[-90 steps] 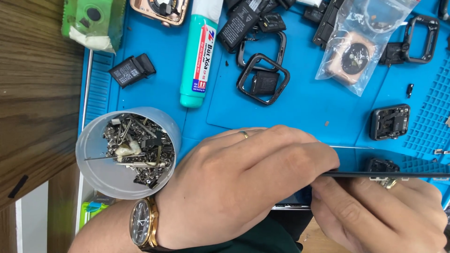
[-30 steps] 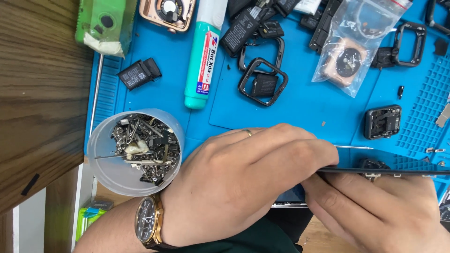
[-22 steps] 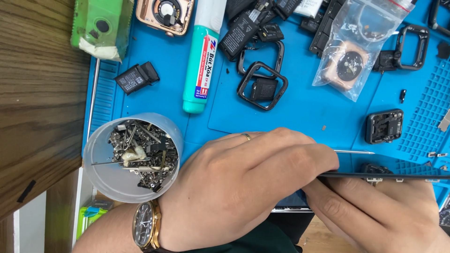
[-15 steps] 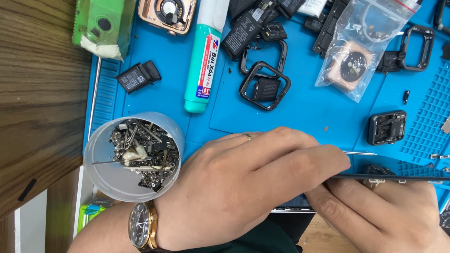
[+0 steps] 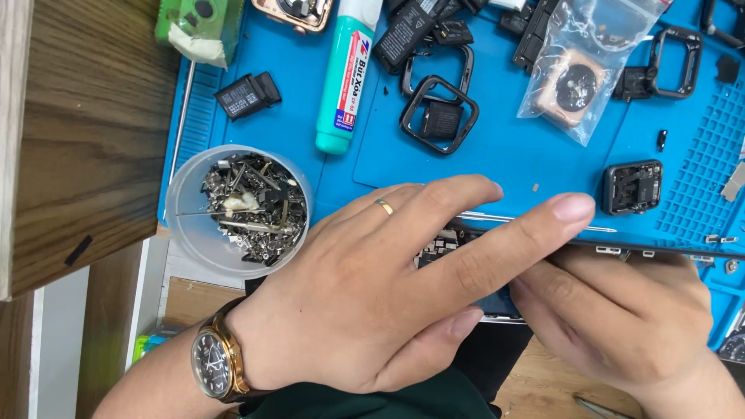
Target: A technician at a workbench prying open a smartphone to inspect and repair its internal components.
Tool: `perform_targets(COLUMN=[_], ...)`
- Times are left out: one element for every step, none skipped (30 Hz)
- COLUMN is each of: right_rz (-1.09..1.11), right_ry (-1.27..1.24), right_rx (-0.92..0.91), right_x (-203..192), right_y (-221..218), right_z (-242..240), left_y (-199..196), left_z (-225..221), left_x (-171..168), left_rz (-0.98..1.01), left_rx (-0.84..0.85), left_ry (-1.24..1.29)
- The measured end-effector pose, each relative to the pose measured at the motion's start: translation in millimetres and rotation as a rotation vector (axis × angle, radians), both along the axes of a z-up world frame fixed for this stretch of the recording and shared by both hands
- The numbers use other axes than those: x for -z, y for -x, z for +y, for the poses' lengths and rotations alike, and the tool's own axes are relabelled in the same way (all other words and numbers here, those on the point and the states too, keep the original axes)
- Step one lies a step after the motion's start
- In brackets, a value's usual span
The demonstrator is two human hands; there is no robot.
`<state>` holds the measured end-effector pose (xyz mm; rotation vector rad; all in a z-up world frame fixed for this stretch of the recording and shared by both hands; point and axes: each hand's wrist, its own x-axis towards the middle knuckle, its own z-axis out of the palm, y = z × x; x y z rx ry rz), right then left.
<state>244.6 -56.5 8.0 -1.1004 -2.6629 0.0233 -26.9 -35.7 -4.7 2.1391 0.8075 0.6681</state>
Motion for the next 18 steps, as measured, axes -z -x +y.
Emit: perform_targets(right_rz=[0.001,-0.018,-0.037,-0.040,-0.056,-0.070,-0.071,-0.106,-0.141,-0.142,-0.187,-0.232,-0.233,-0.312,-0.391,-0.392,-0.381,-0.370], right_ry=[-0.003,0.008,0.019,0.021,0.000,-0.018,-0.015,0.004,0.022,0.025,0.077,0.127,0.128,0.174,0.219,0.219,0.256,0.291], right_rx=[-0.001,-0.002,-0.003,-0.004,-0.014,-0.025,-0.028,-0.033,-0.038,-0.041,-0.048,-0.056,-0.060,-0.116,-0.171,-0.173,-0.138,-0.099], right_x=[0.0,-0.5,-0.5,1.2,3.2,5.5,4.9,4.5,4.0,0.7,-2.9,-6.4,-7.4,-8.7,-10.1,-10.9,-12.0,-13.5], right_y=[-0.1,-0.9,-1.5,-3.6,-5.3,-6.8,-7.9,-8.8,-9.6,-8.9,-8.1,-7.1,-10.9,-14.9,-19.4,-16.4,-13.8,-11.7], right_z=[-1.0,-2.1,-2.8,-3.8,-4.5,-4.6,-5.0,-5.3,-5.6,-5.5,-5.2,-4.6,-4.8,-5.9,-7.1,-7.6,-8.2,-9.5], left_y=[1.4,2.2,3.0,3.4,4.2,5.2,5.7,6.3,7.1,8.5,10.0,11.7,11.5,10.8,9.9,10.0,9.8,9.0], left_z=[-1.2,-2.0,-2.4,-3.7,-4.7,-5.5,-7.4,-9.4,-11.4,-10.6,-9.9,-9.0,-9.1,-9.2,-9.5,-9.5,-9.6,-9.5], left_x=[-0.1,0.1,0.9,1.5,2.6,3.5,5.9,8.6,11.1,12.8,14.3,15.7,17.3,18.8,20.0,20.4,20.5,20.6], left_rz=[0.001,0.008,0.015,0.013,0.004,-0.003,-0.005,0.000,0.005,0.004,0.005,0.007,0.007,0.001,-0.005,-0.005,-0.013,-0.023], left_rx=[-0.001,0.017,0.035,0.033,0.024,0.014,0.012,-0.012,-0.036,-0.039,-0.029,-0.020,-0.024,-0.060,-0.096,-0.097,-0.107,-0.114], left_ry=[-0.003,0.001,0.004,0.006,-0.008,-0.020,-0.016,-0.034,-0.053,-0.050,-0.031,-0.013,-0.012,-0.051,-0.090,-0.089,-0.079,-0.072])
